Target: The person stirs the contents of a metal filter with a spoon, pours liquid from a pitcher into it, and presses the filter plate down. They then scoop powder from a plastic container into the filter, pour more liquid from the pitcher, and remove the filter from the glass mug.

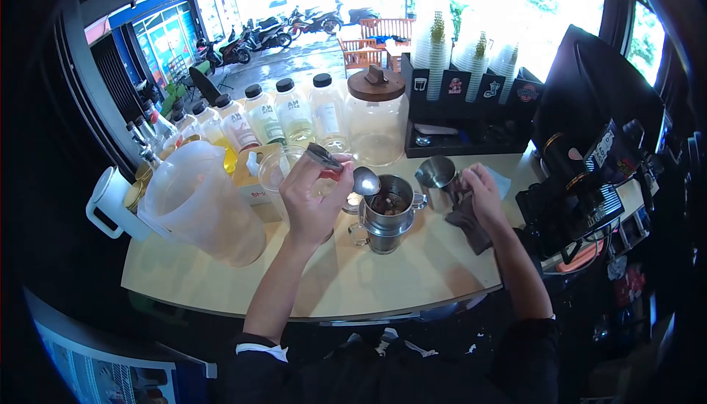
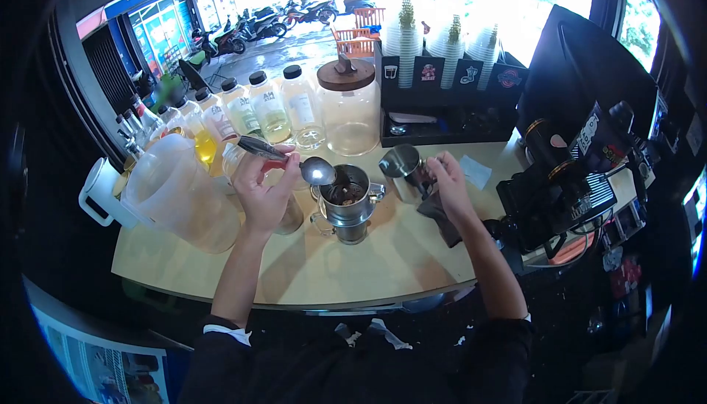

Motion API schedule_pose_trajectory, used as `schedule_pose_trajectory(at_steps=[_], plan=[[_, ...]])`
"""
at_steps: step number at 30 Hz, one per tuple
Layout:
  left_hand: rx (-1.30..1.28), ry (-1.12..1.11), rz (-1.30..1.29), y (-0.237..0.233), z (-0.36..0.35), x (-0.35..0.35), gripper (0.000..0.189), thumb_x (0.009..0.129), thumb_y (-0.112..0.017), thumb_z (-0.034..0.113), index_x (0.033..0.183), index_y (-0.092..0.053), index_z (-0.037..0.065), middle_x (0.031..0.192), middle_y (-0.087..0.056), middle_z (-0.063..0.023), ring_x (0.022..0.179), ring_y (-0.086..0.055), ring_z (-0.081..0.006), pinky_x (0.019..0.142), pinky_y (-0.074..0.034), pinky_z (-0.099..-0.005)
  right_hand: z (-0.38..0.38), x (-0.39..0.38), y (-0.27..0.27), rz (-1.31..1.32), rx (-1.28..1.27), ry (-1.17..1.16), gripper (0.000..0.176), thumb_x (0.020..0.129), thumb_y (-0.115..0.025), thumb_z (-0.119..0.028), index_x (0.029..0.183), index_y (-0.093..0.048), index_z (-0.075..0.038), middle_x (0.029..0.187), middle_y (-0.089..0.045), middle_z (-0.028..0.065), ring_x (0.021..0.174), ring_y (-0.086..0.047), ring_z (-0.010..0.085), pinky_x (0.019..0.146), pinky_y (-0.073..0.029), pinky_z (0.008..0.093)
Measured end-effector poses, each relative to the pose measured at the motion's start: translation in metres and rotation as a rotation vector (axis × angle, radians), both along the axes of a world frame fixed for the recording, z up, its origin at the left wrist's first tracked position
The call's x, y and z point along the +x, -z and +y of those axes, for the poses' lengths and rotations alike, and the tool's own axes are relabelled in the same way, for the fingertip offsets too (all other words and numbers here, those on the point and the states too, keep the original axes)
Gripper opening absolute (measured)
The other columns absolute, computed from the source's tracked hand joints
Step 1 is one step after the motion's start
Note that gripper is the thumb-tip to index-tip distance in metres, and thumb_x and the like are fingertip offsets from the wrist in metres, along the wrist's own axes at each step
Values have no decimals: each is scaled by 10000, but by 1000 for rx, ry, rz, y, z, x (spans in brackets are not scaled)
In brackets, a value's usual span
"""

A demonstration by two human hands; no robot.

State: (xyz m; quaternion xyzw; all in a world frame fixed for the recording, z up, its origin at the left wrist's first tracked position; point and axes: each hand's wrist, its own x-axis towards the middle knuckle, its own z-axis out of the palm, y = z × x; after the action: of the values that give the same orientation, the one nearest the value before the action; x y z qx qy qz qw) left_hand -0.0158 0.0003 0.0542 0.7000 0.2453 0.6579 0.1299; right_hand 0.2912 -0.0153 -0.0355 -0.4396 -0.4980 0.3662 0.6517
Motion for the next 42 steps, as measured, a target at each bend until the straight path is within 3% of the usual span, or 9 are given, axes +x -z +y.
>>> schedule_pose_trajectory(at_steps=[5, 13, 21, 28, 30, 42], plan=[[19, 15, -23, -1, 2, 5, 125, 768, -681, -28, 891, -679, -12, 874, -658, -90, 714, -648, -127, 578, -544, -237, -21, -15, -71, -10, 58, -29, 183, 932, -568, -124, 791, -469, -64, 726, -528, -12, 676, -503, 55, 655, -439, 230], [-10, 53, -39, 2, 3, 11, 131, 775, -678, -17, 904, -677, 4, 833, -639, -79, 703, -639, -121, 567, -536, -234, -34, -43, -133, -139, 54, -99, 160, 913, -586, -89, 801, -478, -51, 731, -547, -4, 649, -518, 46, 605, -435, 219], [18, 30, -22, -2, -3, 11, 129, 773, -680, -9, 900, -680, 15, 811, -638, -64, 685, -635, -116, 551, -526, -232, -28, -60, -141, -371, 103, -122, 157, 883, -611, -73, 805, -482, -30, 686, -459, -58, 639, -465, -18, 553, -422, 153], [-3, 25, -8, -2, -7, 12, 107, 769, -675, -16, 871, -681, 14, 796, -645, -61, 676, -634, -114, 530, -520, -227, -34, -77, -148, -389, 91, -113, 185, 869, -615, -46, 782, -454, -16, 664, -405, -62, 601, -361, -17, 506, -394, 173], [3, 17, -3, -3, -8, 12, 99, 769, -674, -17, 863, -680, 13, 799, -649, -62, 677, -634, -114, 527, -520, -226, -33, -76, -148, -511, 122, -83, 196, 866, -615, -37, 782, -439, -18, 665, -382, -57, 618, -374, -14, 527, -432, 168], [8, 22, -2, -3, -8, 13, 74, 769, -673, -17, 840, -672, 4, 798, -648, -63, 668, -631, -115, 522, -518, -224, -40, -82, -155, -442, 53, -106, 210, 876, -595, -5, 790, -403, -2, 710, -401, -35, 671, -481, 9, 639, -582, 198]])
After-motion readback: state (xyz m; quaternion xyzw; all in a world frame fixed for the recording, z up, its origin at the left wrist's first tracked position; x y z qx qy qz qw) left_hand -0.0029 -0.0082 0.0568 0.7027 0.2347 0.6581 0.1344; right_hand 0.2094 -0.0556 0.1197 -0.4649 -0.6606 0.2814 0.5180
